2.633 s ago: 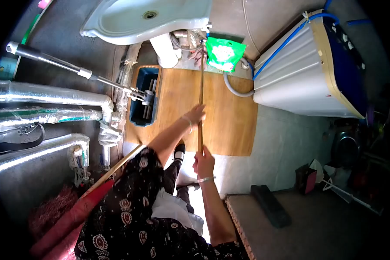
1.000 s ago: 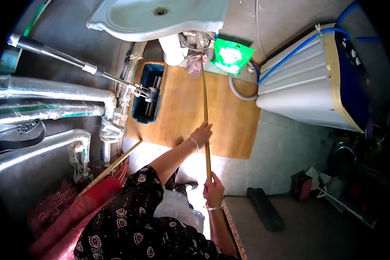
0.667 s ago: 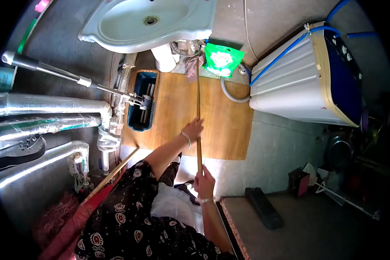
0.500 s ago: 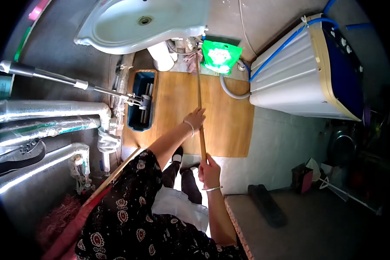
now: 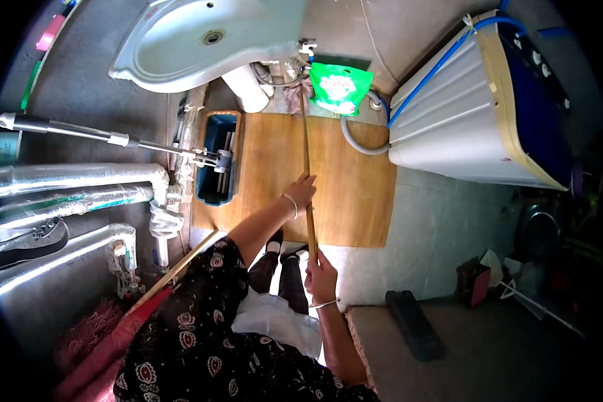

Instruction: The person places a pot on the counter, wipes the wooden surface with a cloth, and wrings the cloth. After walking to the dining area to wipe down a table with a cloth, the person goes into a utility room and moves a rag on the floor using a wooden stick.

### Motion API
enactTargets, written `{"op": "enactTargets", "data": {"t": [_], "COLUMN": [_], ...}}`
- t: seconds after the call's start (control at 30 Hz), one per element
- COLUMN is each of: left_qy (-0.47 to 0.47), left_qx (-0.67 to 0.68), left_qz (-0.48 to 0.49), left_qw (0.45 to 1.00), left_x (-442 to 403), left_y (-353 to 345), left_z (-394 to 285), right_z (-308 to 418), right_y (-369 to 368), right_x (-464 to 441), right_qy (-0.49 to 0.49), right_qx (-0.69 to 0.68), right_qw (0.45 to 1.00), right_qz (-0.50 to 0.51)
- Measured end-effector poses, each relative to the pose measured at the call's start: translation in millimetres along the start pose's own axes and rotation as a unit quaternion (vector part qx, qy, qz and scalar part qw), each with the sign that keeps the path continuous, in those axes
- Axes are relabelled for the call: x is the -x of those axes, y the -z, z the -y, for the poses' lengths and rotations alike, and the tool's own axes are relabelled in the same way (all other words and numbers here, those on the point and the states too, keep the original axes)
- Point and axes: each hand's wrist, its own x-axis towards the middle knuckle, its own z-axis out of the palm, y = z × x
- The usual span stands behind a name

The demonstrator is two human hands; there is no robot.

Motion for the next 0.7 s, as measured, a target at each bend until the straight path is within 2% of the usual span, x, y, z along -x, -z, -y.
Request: {"op": "enactTargets", "data": {"t": [0.07,0.1,0.13,0.2,0.23,0.33,0.37,0.4,0.43,0.47,0.53,0.7], "left_qy": [0.0,-0.009,-0.019,-0.015,-0.016,-0.008,-0.017,-0.028,0.01,0.009,0.016,-0.001], "left_qx": [0.005,0.02,0.038,0.021,0.014,0.003,0.002,0.002,-0.016,-0.004,0.022,0.023], "left_qz": [-0.01,-0.003,0.008,0.008,-0.002,0.012,0.026,0.043,0.033,0.023,0.014,0.019], "left_qw": [1.0,1.0,0.999,1.0,1.0,1.0,1.0,0.999,0.999,1.0,1.0,1.0], "left_x": [3.3,17.1,27.5,22.0,12.3,-16.8,-24.3,-25.4,-19.6,-13.4,9.3,-2.4], "left_y": [-7.1,-7.9,-9.4,-10.1,-5.7,16.7,19.9,18.6,12.2,9.0,-1.8,6.4], "left_z": [-13.4,-22.1,-27.1,-23.1,-16.5,2.2,7.1,6.4,-7.8,-17.1,-27.6,-9.7], "right_z": [-6.3,-30.8,-19.3,-22.8,-20.1,4.9,3.2,7.4,4.6,1.6,-2.9,-1.1], "right_y": [8.7,24.0,21.0,16.7,12.3,8.8,9.3,13.5,16.2,19.8,30.7,14.6], "right_x": [17.2,18.7,37.5,31.8,19.2,-16.0,-15.6,-12.6,-7.5,-3.0,19.2,0.4], "right_qy": [0.003,0.055,0.013,0.028,0.051,0.004,0.02,0.007,0.014,0.025,0.016,0.008], "right_qx": [-0.004,0.06,0.02,-0.023,0.026,-0.011,-0.027,-0.008,0.018,0.045,0.053,-0.043], "right_qw": [0.999,0.997,1.0,0.999,0.998,0.999,0.998,0.999,0.999,0.999,0.998,0.999], "right_qz": [-0.038,-0.019,-0.001,0.006,-0.024,0.053,0.044,0.046,0.023,0.003,0.016,0.014]}}
